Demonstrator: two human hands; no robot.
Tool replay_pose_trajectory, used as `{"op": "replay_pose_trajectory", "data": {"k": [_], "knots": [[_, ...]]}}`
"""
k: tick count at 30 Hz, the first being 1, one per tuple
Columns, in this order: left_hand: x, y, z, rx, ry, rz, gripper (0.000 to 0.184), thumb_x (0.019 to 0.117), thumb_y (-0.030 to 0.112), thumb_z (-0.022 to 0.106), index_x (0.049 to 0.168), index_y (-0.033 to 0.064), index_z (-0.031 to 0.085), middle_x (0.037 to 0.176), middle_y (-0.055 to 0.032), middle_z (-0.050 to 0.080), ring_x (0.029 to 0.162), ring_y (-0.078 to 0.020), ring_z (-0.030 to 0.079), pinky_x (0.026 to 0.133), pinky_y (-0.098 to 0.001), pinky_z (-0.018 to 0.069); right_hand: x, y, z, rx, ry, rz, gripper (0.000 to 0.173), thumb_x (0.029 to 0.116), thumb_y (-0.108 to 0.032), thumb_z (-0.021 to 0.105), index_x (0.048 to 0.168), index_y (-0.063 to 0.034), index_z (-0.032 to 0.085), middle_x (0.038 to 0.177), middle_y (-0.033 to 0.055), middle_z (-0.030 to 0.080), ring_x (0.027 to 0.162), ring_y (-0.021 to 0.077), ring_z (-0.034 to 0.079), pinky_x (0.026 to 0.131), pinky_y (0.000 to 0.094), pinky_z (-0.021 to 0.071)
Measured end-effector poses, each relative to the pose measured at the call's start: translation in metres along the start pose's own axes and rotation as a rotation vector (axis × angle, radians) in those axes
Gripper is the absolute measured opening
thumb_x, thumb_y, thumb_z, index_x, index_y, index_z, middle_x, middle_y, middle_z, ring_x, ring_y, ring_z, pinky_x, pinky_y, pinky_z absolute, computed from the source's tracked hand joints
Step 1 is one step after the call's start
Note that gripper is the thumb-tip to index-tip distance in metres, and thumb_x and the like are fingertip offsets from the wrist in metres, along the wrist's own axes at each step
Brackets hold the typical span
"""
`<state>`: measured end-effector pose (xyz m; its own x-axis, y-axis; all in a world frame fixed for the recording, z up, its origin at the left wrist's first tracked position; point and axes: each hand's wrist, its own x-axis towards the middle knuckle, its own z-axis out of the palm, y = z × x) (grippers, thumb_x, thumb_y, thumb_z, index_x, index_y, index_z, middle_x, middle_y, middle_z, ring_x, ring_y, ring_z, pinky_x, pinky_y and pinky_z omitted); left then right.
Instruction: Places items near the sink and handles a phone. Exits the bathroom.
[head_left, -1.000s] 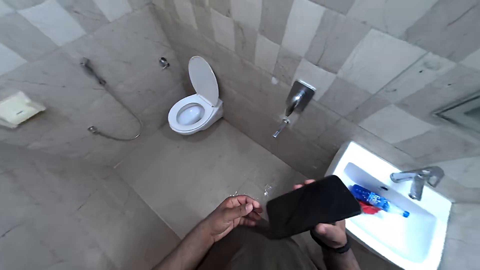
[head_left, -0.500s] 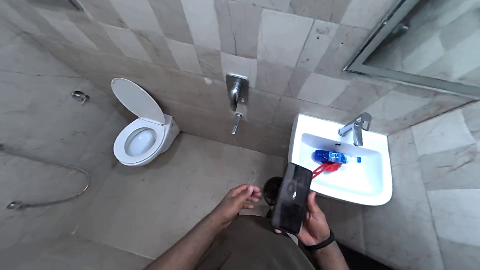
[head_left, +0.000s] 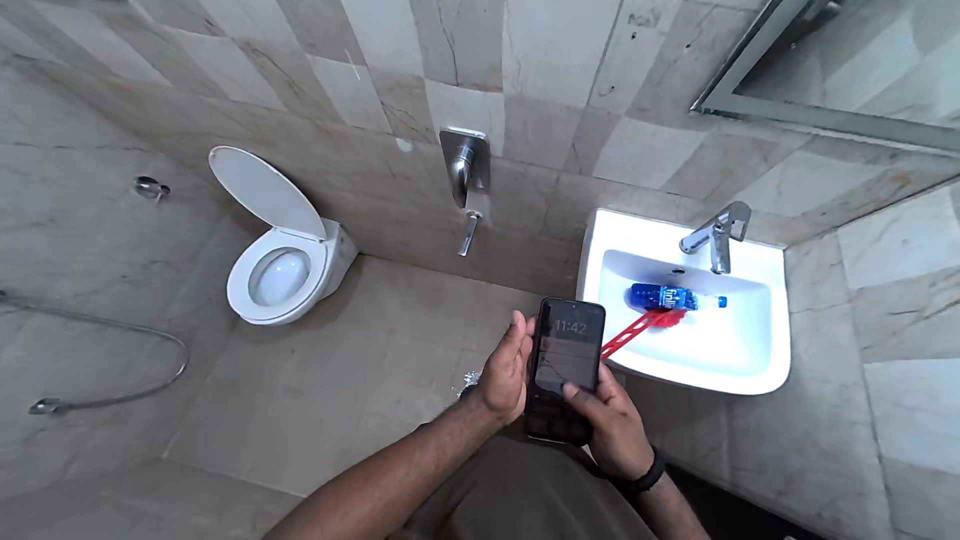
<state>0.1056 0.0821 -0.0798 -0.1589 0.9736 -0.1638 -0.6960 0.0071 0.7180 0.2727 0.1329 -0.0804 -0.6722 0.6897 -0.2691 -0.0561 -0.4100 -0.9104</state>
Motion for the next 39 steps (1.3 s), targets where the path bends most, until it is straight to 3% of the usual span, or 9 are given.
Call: {"op": "replay_pose_trajectory", "data": {"k": [2,3,8,14,18,22,27,33,39], "knots": [[0.000,0.003,0.002,0.035,0.032,-0.002,0.079,0.0987,0.076,0.025,0.149,0.0186,0.049,0.136,-0.0061,0.063,0.120,-0.0198,0.064,0.098,-0.0443,0.0559,0.005,-0.002,0.001,0.042,0.045,0.023,0.040,0.1058,-0.034,0.050,0.135,-0.0080,0.059,0.115,0.0138,0.072,0.104,0.0219,0.071,0.091,0.0415,0.0602],[0.000,0.005,0.002,0.045,0.042,0.006,0.079,0.0986,0.076,0.025,0.149,0.0187,0.049,0.137,-0.0055,0.063,0.122,-0.0194,0.063,0.100,-0.0444,0.0549,0.006,-0.004,0.002,0.039,0.057,0.026,0.042,0.1053,-0.036,0.050,0.135,-0.0084,0.060,0.116,0.0130,0.072,0.105,0.0208,0.071,0.091,0.0406,0.0600],[0.005,0.002,-0.002,0.140,0.054,0.128,0.078,0.1005,0.071,0.031,0.152,0.0134,0.045,0.142,-0.0055,0.060,0.130,-0.0179,0.057,0.109,-0.0429,0.0489,0.015,-0.011,0.017,-0.077,0.158,0.007,0.033,0.0987,-0.022,0.062,0.127,-0.0049,0.065,0.109,0.0145,0.073,0.098,0.0234,0.072,0.087,0.0401,0.0612],[0.002,0.000,-0.002,0.296,0.018,0.198,0.079,0.0989,0.074,0.031,0.153,0.0179,0.042,0.137,-0.0056,0.062,0.121,-0.0183,0.063,0.100,-0.0429,0.0557,0.028,-0.007,0.021,-0.327,0.291,0.033,0.031,0.0872,-0.033,0.083,0.103,-0.0081,0.074,0.086,0.0076,0.076,0.077,0.0199,0.074,0.073,0.0380,0.0633],[0.000,0.001,-0.004,0.240,0.053,0.195,0.078,0.0985,0.074,0.033,0.151,0.0176,0.044,0.134,-0.0060,0.064,0.118,-0.0184,0.065,0.098,-0.0424,0.0567,0.024,-0.005,0.017,-0.354,0.147,-0.012,0.052,0.0775,-0.017,0.088,0.123,-0.0087,0.064,0.101,0.0059,0.076,0.092,0.0192,0.075,0.083,0.0385,0.0659],[-0.004,0.009,-0.001,0.191,0.065,0.156,0.078,0.0984,0.075,0.032,0.152,0.0184,0.045,0.140,-0.0041,0.061,0.126,-0.0182,0.060,0.105,-0.0437,0.0521,0.018,-0.009,0.012,-0.257,0.021,-0.096,0.033,0.0967,-0.011,0.063,0.129,-0.0049,0.060,0.105,0.0111,0.073,0.094,0.0214,0.072,0.082,0.0378,0.0620],[-0.006,0.016,-0.001,0.075,0.084,0.101,0.074,0.1009,0.071,0.029,0.152,0.0211,0.046,0.144,-0.0033,0.059,0.131,-0.0198,0.057,0.107,-0.0456,0.0499,0.016,-0.018,0.007,-0.183,-0.212,-0.031,0.078,0.0770,0.006,0.077,0.145,-0.0118,0.042,0.120,0.0113,0.070,0.106,0.0258,0.071,0.089,0.0420,0.0634],[-0.005,0.019,-0.002,-0.001,0.177,0.032,0.053,0.1030,0.056,0.044,0.140,0.0203,0.054,0.125,-0.0065,0.069,0.111,-0.0194,0.068,0.093,-0.0428,0.0587,0.014,-0.015,-0.003,-0.053,-0.321,-0.029,0.073,0.0857,-0.004,0.073,0.150,-0.0069,0.038,0.126,0.0174,0.066,0.113,0.0284,0.068,0.096,0.0440,0.0595],[-0.003,0.021,-0.004,0.050,0.187,0.073,0.051,0.1047,0.054,0.041,0.141,0.0206,0.055,0.127,-0.0060,0.068,0.113,-0.0183,0.067,0.094,-0.0413,0.0577,0.008,-0.011,-0.005,-0.079,-0.293,-0.035,0.069,0.0873,-0.008,0.072,0.149,-0.0019,0.041,0.126,0.0185,0.065,0.112,0.0278,0.068,0.094,0.0422,0.0598]]}}
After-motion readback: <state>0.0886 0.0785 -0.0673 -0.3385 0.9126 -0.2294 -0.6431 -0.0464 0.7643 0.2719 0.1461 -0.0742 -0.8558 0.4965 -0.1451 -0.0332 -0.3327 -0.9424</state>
